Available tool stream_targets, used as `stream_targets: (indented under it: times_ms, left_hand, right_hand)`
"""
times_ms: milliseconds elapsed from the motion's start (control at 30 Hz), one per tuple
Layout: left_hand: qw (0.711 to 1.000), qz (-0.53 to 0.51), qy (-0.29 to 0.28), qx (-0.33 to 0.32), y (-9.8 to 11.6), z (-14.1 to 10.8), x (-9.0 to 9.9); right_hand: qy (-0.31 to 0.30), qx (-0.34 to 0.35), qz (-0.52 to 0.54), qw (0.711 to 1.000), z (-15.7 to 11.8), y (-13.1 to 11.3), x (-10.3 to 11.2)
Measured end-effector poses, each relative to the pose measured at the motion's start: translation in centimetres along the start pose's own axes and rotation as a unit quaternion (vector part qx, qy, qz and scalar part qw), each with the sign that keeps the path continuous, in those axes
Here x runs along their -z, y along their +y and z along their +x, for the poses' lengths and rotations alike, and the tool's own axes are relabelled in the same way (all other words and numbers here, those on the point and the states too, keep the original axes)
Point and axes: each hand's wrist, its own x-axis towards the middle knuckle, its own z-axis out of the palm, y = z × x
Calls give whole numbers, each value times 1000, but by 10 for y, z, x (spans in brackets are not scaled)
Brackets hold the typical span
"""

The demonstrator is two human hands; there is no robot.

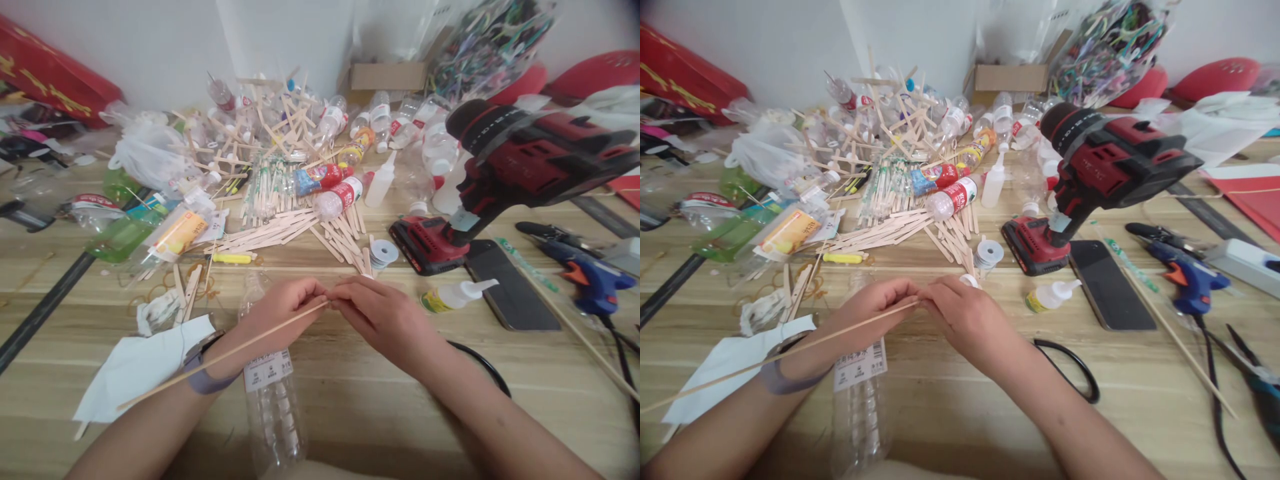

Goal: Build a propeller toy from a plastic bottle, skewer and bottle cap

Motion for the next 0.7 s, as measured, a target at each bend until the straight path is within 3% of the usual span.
stream_targets:
  times_ms: [233, 433, 700]
  left_hand:
    - [999, -27, -6, 23, 2, -1, 1]
    - [987, -135, -32, 75, 2, 1, 4]
    - [996, -31, 14, 86, 8, -4, 7]
  right_hand:
    - [-2, 51, -54, 997, -2, 3, -1]
    - [1, 90, -104, 991, -4, 5, -2]
    - [-3, 119, -176, 977, -11, 7, -3]
